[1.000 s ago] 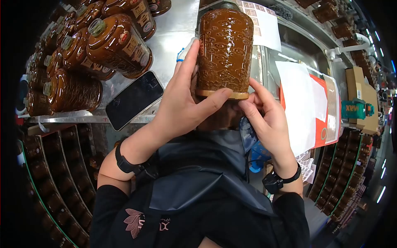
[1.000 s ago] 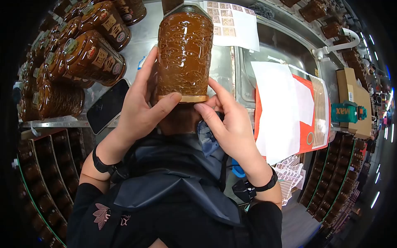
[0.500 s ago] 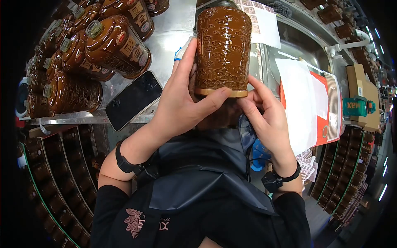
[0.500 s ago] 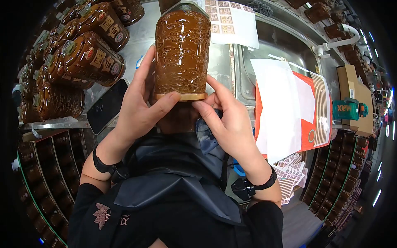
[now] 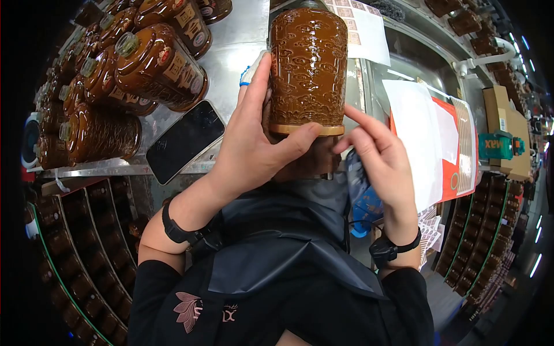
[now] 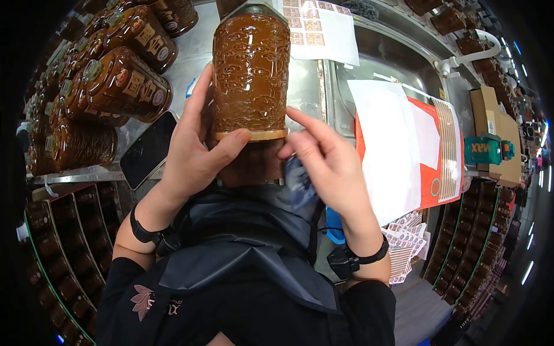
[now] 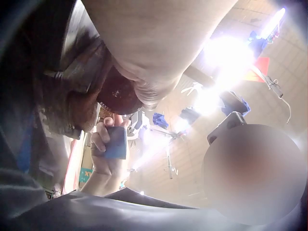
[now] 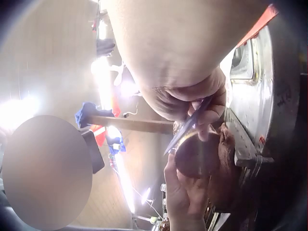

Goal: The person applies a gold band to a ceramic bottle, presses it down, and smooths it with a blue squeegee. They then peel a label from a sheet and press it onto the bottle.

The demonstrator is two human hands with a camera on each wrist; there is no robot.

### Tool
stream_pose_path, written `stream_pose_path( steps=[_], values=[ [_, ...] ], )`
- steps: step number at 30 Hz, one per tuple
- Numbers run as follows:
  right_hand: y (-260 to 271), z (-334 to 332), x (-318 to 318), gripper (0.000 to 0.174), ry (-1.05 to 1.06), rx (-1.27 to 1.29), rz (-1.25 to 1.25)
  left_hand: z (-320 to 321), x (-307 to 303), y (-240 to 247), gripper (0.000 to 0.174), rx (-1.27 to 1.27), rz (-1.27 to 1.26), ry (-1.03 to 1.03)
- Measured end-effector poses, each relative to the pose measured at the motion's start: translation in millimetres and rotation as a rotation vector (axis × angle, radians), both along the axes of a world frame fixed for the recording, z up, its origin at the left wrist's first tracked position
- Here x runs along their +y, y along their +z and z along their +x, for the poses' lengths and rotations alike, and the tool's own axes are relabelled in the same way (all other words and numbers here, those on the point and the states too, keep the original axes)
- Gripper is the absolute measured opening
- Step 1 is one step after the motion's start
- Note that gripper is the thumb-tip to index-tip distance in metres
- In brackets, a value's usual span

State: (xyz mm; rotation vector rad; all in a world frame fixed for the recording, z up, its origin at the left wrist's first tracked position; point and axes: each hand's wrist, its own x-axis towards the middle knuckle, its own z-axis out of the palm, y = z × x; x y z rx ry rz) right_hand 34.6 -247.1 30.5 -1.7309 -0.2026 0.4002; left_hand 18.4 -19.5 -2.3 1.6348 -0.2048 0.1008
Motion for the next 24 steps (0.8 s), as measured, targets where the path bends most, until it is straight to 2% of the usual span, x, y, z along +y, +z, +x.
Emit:
stream_pose_path(
  steps=[3, 5, 6, 8, 10, 14, 19, 24],
  values=[
    [3, 7, -16, 0.037, -0.046, 0.08, 0.048, 0, 2, 1, 0.094, -0.015, 0.076, 0.014],
    [2, 7, -18, 0.036, -0.262, 0.082, 0.275, 0, 1, 0, 0.094, -0.032, 0.137, 0.015],
    [1, 7, -19, 0.037, -0.282, 0.097, 0.354, 0, 0, 0, 0.095, -0.034, 0.083, 0.012],
    [11, 2, -8, 0.041, -0.298, 0.06, 0.353, 0, -1, 1, 0.095, -0.035, 0.027, 0.008],
    [16, -3, -4, 0.05, -0.309, 0.045, 0.398, 0, 1, 3, 0.107, 0.061, -0.197, -0.008],
    [23, -13, 3, 0.042, -0.289, 0.066, 0.344, -3, 5, 3, 0.106, 0.119, -0.255, -0.054],
    [31, -19, 24, 0.038, -0.263, -0.046, 0.241, -2, 9, -5, 0.114, -0.003, 0.035, -0.034],
    [25, -12, 31, 0.038, -0.191, -0.065, 0.213, -1, 11, -7, 0.118, -0.043, 0.187, 0.006]
  ],
)
